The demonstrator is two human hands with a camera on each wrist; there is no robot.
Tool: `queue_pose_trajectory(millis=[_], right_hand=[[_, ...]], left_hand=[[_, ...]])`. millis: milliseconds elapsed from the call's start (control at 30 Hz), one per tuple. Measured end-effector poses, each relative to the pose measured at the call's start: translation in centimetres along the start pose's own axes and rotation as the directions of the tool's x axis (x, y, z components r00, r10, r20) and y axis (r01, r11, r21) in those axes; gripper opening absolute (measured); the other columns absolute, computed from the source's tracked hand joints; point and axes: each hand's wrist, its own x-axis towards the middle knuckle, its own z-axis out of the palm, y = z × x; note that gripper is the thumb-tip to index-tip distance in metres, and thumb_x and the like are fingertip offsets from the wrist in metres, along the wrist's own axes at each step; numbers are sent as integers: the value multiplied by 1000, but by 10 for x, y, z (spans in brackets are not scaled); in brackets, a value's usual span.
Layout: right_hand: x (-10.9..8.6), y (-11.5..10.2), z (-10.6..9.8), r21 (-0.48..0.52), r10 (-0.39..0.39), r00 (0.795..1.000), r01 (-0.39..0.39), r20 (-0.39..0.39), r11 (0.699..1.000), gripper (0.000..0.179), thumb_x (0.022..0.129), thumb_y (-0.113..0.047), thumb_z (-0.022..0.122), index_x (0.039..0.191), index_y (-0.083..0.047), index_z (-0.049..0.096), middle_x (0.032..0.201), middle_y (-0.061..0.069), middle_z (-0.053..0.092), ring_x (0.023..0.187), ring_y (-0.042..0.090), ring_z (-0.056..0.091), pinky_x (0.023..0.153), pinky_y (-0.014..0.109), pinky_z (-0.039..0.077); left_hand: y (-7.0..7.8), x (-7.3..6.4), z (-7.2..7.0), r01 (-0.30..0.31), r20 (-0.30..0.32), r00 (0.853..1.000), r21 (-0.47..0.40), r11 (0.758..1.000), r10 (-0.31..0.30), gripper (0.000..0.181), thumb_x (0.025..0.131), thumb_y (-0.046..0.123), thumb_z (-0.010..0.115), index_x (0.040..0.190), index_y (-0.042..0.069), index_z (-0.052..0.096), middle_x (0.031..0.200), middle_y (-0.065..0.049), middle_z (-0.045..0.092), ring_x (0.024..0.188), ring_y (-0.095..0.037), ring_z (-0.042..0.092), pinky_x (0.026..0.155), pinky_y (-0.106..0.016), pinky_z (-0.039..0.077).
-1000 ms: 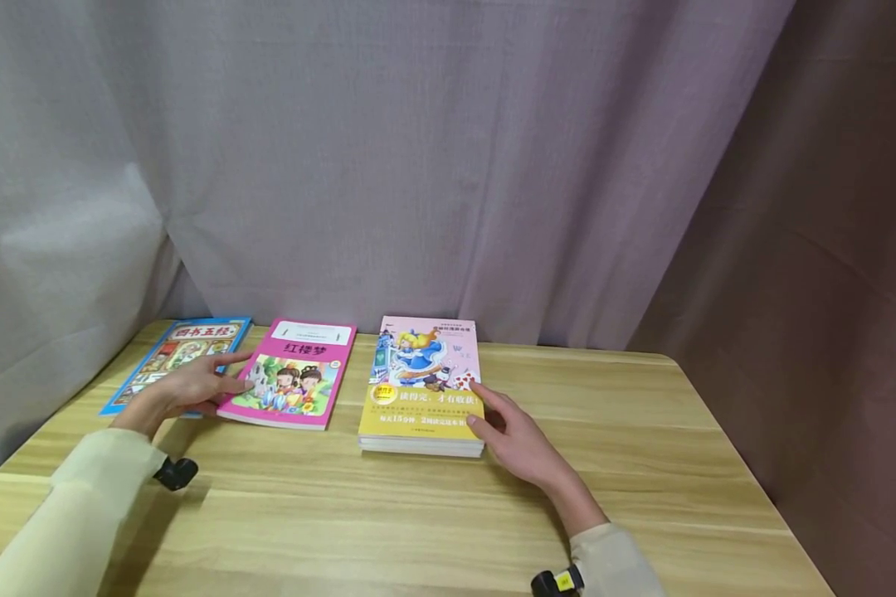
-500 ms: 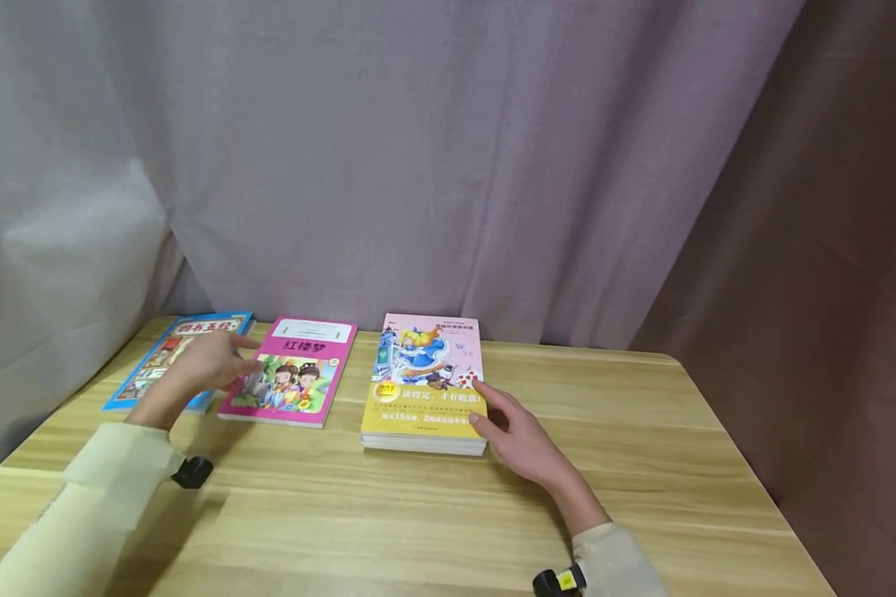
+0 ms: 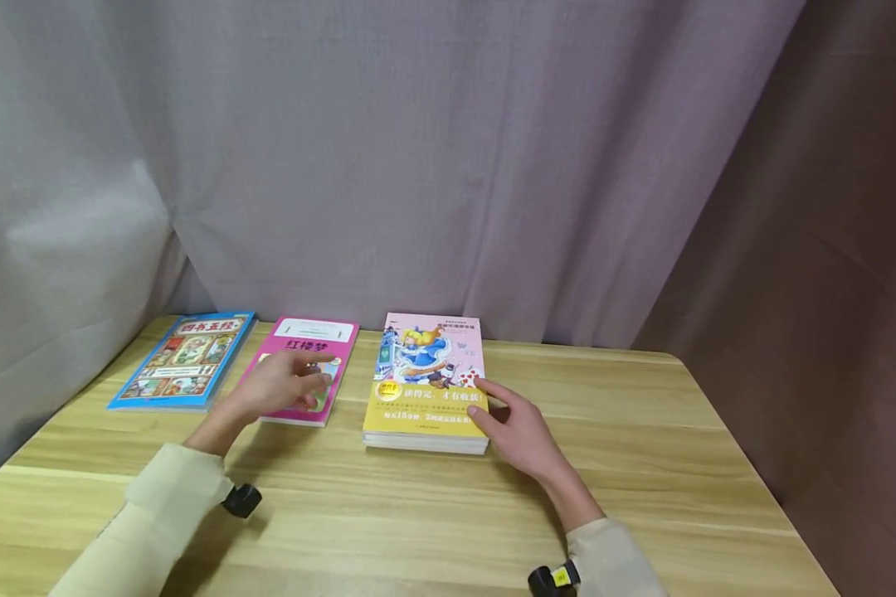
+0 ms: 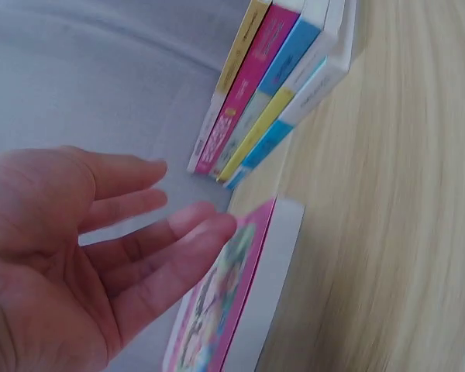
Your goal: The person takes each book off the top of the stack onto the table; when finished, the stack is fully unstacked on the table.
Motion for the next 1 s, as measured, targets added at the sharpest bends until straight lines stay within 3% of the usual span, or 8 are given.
queue_pose_trajectory(millis=[367,767,867,1000], right_hand=[[-2,0,-8,73,11,999,-13,40,997,56,104,-26,69,155,-7,54,151,24,58,117,33,71,86,23,58],[1,3,-12,21,38,998,-39,45,999,56,105,-27,68,155,-8,54,143,22,64,116,30,68,88,28,57],[1,3,-15,16,55,997,-56,53,998,57,104,-29,69,155,-8,53,141,22,64,111,27,67,80,26,58],[3,5,-16,24,88,995,-90,54,996,58,103,-28,71,155,-10,54,128,20,67,94,22,62,63,25,54]], left_hand=[[7,6,25,-3,83,996,-191,982,20,56,104,16,67,158,9,50,111,-27,67,75,-29,74,69,-39,67],[7,13,47,-9,151,988,-217,976,42,64,101,21,74,160,14,48,115,-23,69,72,-24,74,68,-38,67],[7,14,50,-5,156,987,-238,971,43,66,100,22,75,161,17,47,120,-25,68,72,-25,74,69,-39,67],[5,15,53,8,162,986,-266,964,36,69,101,20,74,163,18,44,124,-26,65,73,-25,74,70,-39,67]])
